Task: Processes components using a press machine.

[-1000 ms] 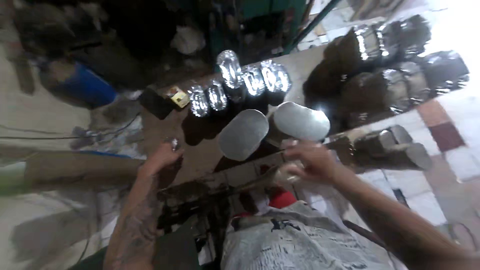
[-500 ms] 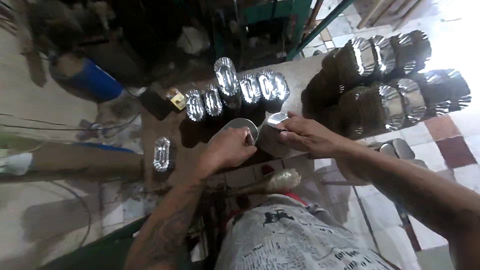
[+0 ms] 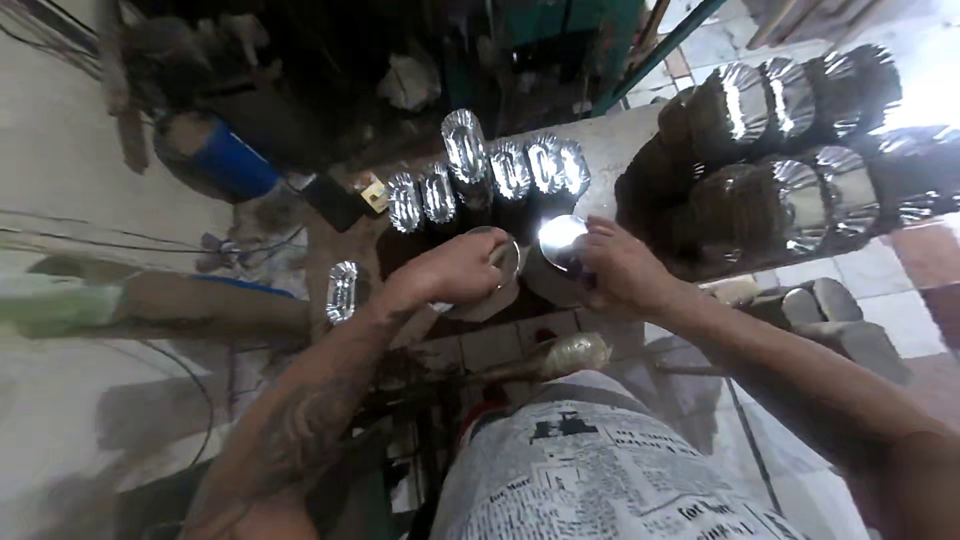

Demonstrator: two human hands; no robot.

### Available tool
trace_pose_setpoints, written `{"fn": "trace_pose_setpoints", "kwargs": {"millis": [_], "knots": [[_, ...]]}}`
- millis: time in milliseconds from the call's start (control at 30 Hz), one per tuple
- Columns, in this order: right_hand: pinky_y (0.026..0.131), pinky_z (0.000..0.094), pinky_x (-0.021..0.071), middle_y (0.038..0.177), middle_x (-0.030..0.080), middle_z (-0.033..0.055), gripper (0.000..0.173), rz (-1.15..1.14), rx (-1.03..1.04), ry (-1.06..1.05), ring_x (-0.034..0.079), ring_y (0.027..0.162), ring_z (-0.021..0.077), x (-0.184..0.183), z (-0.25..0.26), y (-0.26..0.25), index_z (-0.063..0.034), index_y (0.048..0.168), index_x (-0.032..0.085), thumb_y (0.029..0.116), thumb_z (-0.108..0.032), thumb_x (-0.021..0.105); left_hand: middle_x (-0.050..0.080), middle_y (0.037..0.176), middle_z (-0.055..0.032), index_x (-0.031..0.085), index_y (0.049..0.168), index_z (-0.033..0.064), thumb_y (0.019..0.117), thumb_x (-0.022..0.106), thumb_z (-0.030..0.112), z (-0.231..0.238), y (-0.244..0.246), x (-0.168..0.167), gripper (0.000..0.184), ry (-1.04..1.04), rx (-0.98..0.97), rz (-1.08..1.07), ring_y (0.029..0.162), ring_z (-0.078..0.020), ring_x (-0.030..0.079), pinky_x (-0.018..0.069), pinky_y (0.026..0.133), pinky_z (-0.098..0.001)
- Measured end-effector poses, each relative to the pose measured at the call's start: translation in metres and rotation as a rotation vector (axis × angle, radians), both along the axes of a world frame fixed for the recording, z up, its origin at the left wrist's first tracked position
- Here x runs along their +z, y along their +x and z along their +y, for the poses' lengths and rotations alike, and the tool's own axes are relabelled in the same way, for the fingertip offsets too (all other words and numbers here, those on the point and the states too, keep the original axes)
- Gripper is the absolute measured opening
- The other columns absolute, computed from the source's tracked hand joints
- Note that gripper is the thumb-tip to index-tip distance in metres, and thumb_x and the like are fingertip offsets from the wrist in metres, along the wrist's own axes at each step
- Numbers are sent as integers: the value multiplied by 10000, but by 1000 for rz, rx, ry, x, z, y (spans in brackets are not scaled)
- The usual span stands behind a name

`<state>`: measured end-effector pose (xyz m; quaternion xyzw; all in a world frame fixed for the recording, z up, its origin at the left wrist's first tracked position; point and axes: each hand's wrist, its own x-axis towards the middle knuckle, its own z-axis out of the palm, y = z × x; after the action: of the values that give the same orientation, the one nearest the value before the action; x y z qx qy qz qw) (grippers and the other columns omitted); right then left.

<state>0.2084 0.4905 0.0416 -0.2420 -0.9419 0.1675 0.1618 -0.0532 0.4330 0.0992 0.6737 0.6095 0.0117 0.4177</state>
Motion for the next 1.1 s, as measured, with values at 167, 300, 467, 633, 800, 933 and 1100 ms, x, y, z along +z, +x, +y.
{"fn": "trace_pose_setpoints", "kwargs": {"millis": [167,300,467,633,800,933,1100], "knots": [[945,311,528,1179,679,91,326,539,-94,-365,635,1073,144,40,-56,-16,30,1270,628,990,-40,479,700,1048,-2,671,1215,51,905,487,30,-100,10,16,361,616,343,-517,899,-40,658,567,793,-224],[683,306,613,932,717,-32,245,851,-303,-1334,695,787,78,14,-119,-65,-155,1205,624,1031,-188,455,681,818,67,598,1054,157,926,422,30,-143,33,-35,251,285,1014,-1113,723,-34,669,593,650,-254],[708,217,574,882,739,-53,216,546,85,-1625,659,735,8,2,-126,-51,-171,1115,724,948,-77,625,725,759,93,711,788,241,920,544,114,-184,63,-84,248,385,1161,-1579,704,22,681,577,646,-174],[849,261,577,1009,721,24,202,322,62,-1130,677,903,64,-64,-112,-19,-16,1129,694,972,-33,568,644,760,17,628,924,78,899,499,67,-165,57,-173,131,-16,991,-1140,682,-18,608,530,647,-190],[1043,563,497,1236,667,276,287,-470,179,-617,640,1182,433,-125,-109,61,64,1233,667,1011,-85,562,522,1491,-222,449,1522,41,1082,439,456,-94,85,-311,605,-313,345,-150,1384,-391,501,376,1143,-608],[1062,583,470,1329,625,247,377,-858,132,-757,597,1248,420,-160,-125,105,-7,1304,648,1005,-233,608,587,1444,-167,585,1433,119,1085,426,473,-99,83,-297,521,-408,387,-165,1355,-363,536,391,1120,-613],[1160,535,387,1396,573,300,443,-753,65,-877,530,1337,442,-158,-133,109,60,1394,570,1034,-197,583,558,1409,-286,575,1368,-51,1106,411,322,-131,29,-191,484,-496,553,-194,1343,-425,513,362,1125,-611]]}}
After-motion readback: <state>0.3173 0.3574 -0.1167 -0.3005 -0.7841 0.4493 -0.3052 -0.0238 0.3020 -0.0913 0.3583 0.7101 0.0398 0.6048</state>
